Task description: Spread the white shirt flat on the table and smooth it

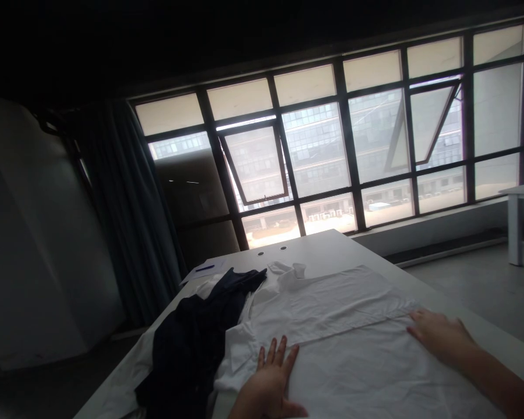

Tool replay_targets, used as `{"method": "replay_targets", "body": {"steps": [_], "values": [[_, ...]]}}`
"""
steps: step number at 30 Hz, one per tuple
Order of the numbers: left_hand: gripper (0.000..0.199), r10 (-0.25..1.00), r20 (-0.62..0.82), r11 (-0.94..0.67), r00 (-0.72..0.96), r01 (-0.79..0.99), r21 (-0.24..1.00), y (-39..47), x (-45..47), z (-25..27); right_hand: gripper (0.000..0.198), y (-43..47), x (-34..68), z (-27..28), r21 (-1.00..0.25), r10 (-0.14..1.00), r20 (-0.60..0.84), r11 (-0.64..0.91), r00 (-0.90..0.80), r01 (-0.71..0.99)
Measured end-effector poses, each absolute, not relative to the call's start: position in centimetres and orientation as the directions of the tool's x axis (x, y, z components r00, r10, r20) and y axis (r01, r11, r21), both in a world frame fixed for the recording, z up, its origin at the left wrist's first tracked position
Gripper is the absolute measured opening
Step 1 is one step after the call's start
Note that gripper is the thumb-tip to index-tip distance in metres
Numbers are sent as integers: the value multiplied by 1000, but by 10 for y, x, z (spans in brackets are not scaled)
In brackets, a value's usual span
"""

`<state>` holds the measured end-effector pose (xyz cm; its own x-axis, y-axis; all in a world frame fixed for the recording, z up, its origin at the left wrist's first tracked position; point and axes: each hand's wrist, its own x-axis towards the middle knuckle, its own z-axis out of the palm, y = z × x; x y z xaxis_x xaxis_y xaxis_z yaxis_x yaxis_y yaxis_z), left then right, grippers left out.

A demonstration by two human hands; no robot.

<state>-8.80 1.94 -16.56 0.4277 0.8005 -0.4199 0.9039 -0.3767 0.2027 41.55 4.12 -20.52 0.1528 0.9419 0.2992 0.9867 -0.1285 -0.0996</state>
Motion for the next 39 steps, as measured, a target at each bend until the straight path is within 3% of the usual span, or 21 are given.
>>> {"method": "replay_targets", "body": {"steps": [2, 5, 7, 12, 15, 22, 25, 29, 35, 39], "values": [[145, 800, -423, -374, 427, 904, 205, 19, -88, -166, 34, 35, 384, -197, -52, 936, 338, -80, 93, 995], [145, 797, -426, -373, 429, 903, 211, 19, -89, -165, 26, 19, 325, -180, -218, 918, 340, 288, -204, 932], [145, 793, -426, -379, 434, 901, 212, 20, -88, -165, 23, 5, 289, -174, -298, 875, 340, 447, -344, 843], [145, 799, -420, -378, 430, 903, 204, 19, -86, -163, 22, -18, 245, -172, -347, 826, 260, 564, -501, 750], [145, 800, -418, -376, 430, 903, 208, 19, -86, -162, 23, -16, 257, -171, -310, 858, 245, 511, -452, 802], [145, 801, -424, -369, 423, 906, 205, 17, -85, -163, 45, 19, 343, -179, -216, 981, 157, 146, -114, 965], [145, 802, -424, -368, 421, 907, 205, 17, -84, -163, 53, 36, 385, -189, -182, 995, 92, -9, 26, 983], [144, 804, -417, -372, 423, 906, 202, 18, -84, -163, 49, 52, 433, -202, -150, 978, 111, -157, 174, 976], [145, 801, -419, -377, 427, 904, 200, 17, -85, -160, 35, 50, 446, -201, -78, 953, 235, -175, 189, 981], [143, 796, -421, -380, 435, 901, 210, 16, -85, -159, 29, 40, 396, -182, -98, 945, 326, 23, 10, 995]]}}
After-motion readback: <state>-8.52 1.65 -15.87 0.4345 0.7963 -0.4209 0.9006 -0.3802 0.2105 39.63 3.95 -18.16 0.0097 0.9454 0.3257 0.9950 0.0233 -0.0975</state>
